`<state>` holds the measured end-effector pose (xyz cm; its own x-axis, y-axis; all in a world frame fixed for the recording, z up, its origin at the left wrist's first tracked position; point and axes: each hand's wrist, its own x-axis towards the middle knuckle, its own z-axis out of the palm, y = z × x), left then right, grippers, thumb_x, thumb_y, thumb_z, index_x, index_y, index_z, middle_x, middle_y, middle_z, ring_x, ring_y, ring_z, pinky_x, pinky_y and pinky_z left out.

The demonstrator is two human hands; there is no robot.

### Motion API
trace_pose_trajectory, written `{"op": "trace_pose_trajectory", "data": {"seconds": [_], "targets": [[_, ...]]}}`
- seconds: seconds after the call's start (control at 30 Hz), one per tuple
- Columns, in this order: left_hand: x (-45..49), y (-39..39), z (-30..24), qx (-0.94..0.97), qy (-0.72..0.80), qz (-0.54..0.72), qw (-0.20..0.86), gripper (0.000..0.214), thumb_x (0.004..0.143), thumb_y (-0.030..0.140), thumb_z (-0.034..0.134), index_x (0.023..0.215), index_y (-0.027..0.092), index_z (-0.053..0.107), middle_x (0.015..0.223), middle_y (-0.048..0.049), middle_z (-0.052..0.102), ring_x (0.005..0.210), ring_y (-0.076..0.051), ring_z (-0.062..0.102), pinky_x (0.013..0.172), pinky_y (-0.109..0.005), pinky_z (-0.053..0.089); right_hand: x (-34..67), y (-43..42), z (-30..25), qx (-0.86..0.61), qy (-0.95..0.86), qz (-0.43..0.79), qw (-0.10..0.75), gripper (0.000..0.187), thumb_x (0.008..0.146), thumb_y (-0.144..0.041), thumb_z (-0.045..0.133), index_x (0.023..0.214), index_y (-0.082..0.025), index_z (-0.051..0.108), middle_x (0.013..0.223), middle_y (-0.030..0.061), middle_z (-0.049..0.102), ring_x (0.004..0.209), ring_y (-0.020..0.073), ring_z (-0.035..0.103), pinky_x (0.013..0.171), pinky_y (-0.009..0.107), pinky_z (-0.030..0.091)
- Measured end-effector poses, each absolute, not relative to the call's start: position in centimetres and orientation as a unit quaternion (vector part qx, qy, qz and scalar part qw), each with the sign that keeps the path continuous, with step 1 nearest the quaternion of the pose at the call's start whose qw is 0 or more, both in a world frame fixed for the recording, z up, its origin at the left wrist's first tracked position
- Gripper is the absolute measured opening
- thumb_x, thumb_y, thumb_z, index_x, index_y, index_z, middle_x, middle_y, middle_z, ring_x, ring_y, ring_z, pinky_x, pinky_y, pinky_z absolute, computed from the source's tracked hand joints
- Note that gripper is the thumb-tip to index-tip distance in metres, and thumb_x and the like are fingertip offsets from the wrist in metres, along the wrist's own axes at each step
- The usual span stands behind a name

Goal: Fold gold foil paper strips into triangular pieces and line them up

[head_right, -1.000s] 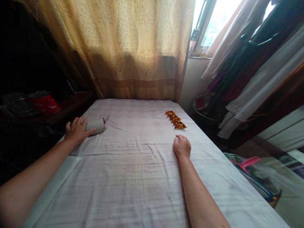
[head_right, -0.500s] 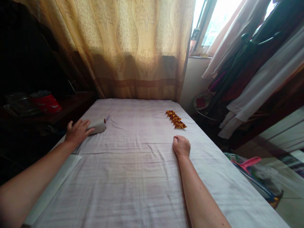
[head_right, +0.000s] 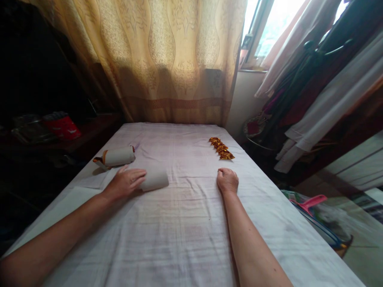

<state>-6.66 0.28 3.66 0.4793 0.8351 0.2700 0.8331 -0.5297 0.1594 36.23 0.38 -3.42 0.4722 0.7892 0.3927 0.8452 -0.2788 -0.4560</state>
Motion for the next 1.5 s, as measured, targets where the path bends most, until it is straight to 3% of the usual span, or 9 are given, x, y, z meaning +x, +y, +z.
{"op": "trace_pose_trajectory", "data": {"seconds": [0.13,0.23,0.37,0.5,0.57,0.73,1.07,1.27,1.5], "targets": [[-4.5,-1.9,1.7,0.872,0.466,0.145,0.034,0.044,0.096,0.048,0.048,0.133,0.026,0.060,0.142,-0.0097,0.059,0.130,-0.027,0.054,0.114,-0.054,0.030,36.0,0.1,-3.4,-0.796,-0.518,-0.044,0.309,0.028,0.081,-0.025,0.051,0.087,-0.022,0.078,0.097,0.0065,0.075,0.087,0.0225,0.063,0.082,0.032,0.048],[-4.0,-2.2,1.3,0.865,0.479,0.146,0.033,0.046,0.093,0.047,0.054,0.133,0.026,0.059,0.140,-0.0098,0.060,0.127,-0.028,0.056,0.114,-0.054,0.030,35.9,-0.1,-3.4,-0.794,-0.523,-0.043,0.307,0.028,0.081,-0.025,0.051,0.087,-0.023,0.078,0.098,0.0053,0.075,0.087,0.0218,0.063,0.082,0.031,0.047],[-4.1,-1.6,1.5,0.860,0.486,0.154,0.014,0.043,0.088,0.041,0.062,0.128,0.025,0.064,0.132,-0.0099,0.065,0.120,-0.028,0.060,0.112,-0.049,0.036,35.7,-0.3,-3.4,-0.792,-0.525,-0.042,0.308,0.028,0.081,-0.024,0.051,0.087,-0.023,0.078,0.098,0.0060,0.075,0.087,0.0217,0.063,0.081,0.031,0.047],[-4.3,-1.0,1.6,0.860,0.487,0.155,0.012,0.026,0.093,0.034,0.055,0.108,0.027,0.075,0.124,-0.0076,0.070,0.111,-0.024,0.065,0.103,-0.042,0.046,35.7,-0.3,-3.3,-0.789,-0.527,-0.043,0.312,0.027,0.081,-0.024,0.051,0.086,-0.023,0.078,0.097,0.0058,0.075,0.087,0.0216,0.063,0.082,0.031,0.047],[-4.3,-0.7,1.7,0.861,0.485,0.155,0.009,0.026,0.093,0.035,0.056,0.110,0.027,0.074,0.128,-0.0076,0.068,0.115,-0.025,0.064,0.104,-0.042,0.045,35.7,-0.3,-3.3,-0.788,-0.528,-0.043,0.314,0.027,0.081,-0.024,0.051,0.086,-0.023,0.078,0.096,0.0058,0.075,0.086,0.0215,0.063,0.082,0.031,0.047],[-3.6,-0.1,2.2,0.844,0.519,0.133,-0.009,0.070,0.083,0.049,0.068,0.144,0.021,0.049,0.153,-0.0151,0.045,0.142,-0.033,0.040,0.117,-0.051,0.029,35.7,-0.3,-3.3,-0.789,-0.529,-0.042,0.310,0.028,0.081,-0.024,0.051,0.087,-0.023,0.078,0.096,0.0061,0.075,0.088,0.0217,0.063,0.083,0.031,0.047],[-4.2,3.4,2.4,0.828,0.549,0.116,-0.009,0.036,0.088,0.033,0.061,0.124,0.029,0.064,0.130,-0.0080,0.067,0.120,-0.028,0.061,0.110,-0.050,0.034,35.7,-0.4,-3.2,-0.791,-0.527,-0.041,0.308,0.028,0.082,-0.024,0.051,0.089,-0.022,0.078,0.098,0.0061,0.076,0.088,0.0219,0.064,0.082,0.031,0.047],[-4.3,4.1,2.4,0.830,0.546,0.113,-0.015,0.051,0.082,0.042,0.068,0.130,0.028,0.060,0.145,-0.0106,0.055,0.126,-0.031,0.056,0.107,-0.046,0.038,35.8,-0.3,-3.4,-0.788,-0.526,-0.047,0.315,0.028,0.081,-0.025,0.051,0.087,-0.023,0.079,0.096,0.0049,0.076,0.087,0.0216,0.064,0.081,0.031,0.047],[-3.4,4.2,3.0,0.827,0.548,0.119,-0.046,0.043,0.087,0.034,0.063,0.130,0.030,0.058,0.131,-0.0082,0.065,0.119,-0.028,0.059,0.110,-0.048,0.030,35.9,-0.2,-3.4,-0.787,-0.526,-0.045,0.318,0.027,0.081,-0.025,0.052,0.086,-0.024,0.079,0.096,0.0045,0.076,0.087,0.0211,0.064,0.081,0.030,0.048]]}}
